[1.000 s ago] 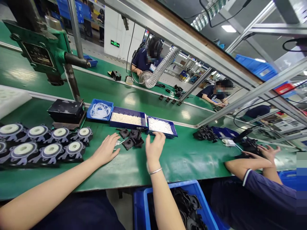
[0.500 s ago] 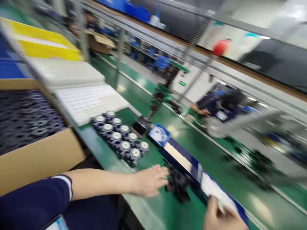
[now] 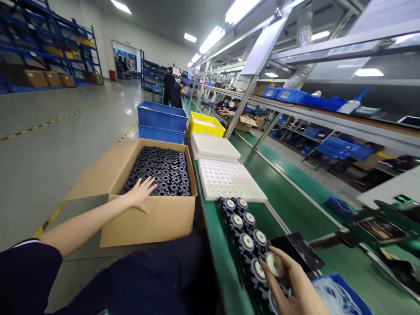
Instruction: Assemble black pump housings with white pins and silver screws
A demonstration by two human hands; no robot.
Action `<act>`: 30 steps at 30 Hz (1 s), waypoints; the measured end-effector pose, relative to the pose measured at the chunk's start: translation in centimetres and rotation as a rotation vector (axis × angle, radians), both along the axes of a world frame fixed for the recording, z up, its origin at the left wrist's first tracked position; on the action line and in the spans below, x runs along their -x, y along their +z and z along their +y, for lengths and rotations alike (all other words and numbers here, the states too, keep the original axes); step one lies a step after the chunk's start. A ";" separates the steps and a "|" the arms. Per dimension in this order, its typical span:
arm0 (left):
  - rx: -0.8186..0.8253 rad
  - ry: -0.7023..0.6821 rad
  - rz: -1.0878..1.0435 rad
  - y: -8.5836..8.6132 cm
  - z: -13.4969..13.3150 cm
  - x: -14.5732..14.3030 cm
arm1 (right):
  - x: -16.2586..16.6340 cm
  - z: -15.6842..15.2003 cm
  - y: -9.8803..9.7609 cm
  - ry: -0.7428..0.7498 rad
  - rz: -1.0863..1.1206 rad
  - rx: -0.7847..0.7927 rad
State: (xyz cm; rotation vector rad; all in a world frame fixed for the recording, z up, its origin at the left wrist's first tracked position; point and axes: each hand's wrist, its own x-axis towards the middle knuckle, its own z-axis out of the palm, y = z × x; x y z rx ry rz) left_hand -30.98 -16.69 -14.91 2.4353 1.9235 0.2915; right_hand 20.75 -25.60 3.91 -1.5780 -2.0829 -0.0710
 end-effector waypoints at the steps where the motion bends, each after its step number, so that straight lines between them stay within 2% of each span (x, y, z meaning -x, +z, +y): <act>1: 0.010 -0.005 0.000 -0.3 0.0 1.3 | 2.3 1.3 0.7 0.036 0.000 0.015; 3: 0.017 -0.045 0.002 -0.8 0.0 2.6 | 6.7 3.8 1.7 0.098 0.029 0.030; 6: 0.007 -0.115 -0.009 -1.3 0.5 2.7 | 12.3 8.2 2.1 0.233 0.081 0.123; 11: -0.001 -0.145 -0.055 -1.4 1.5 2.7 | 19.7 16.7 1.0 0.436 0.067 0.306; 14: 0.078 -0.118 -0.093 -0.9 2.2 2.6 | 23.5 22.4 -0.5 0.534 0.050 0.353; 19: 0.290 -0.075 -0.186 -0.1 3.9 2.5 | 27.6 32.7 -3.8 0.695 0.068 0.425; 22: 0.403 -0.057 -0.219 -0.4 5.2 2.6 | 29.3 38.8 -5.2 0.735 0.100 0.450; 24: 0.422 -0.039 -0.263 -0.9 5.9 2.7 | 30.5 42.4 -5.6 0.757 0.119 0.472; 27: 0.413 0.009 -0.354 -1.5 6.2 3.2 | 32.9 46.6 -5.9 0.784 0.139 0.530; 30: 0.421 0.026 -0.451 -1.9 5.9 3.6 | 35.5 48.7 -6.3 0.802 0.135 0.587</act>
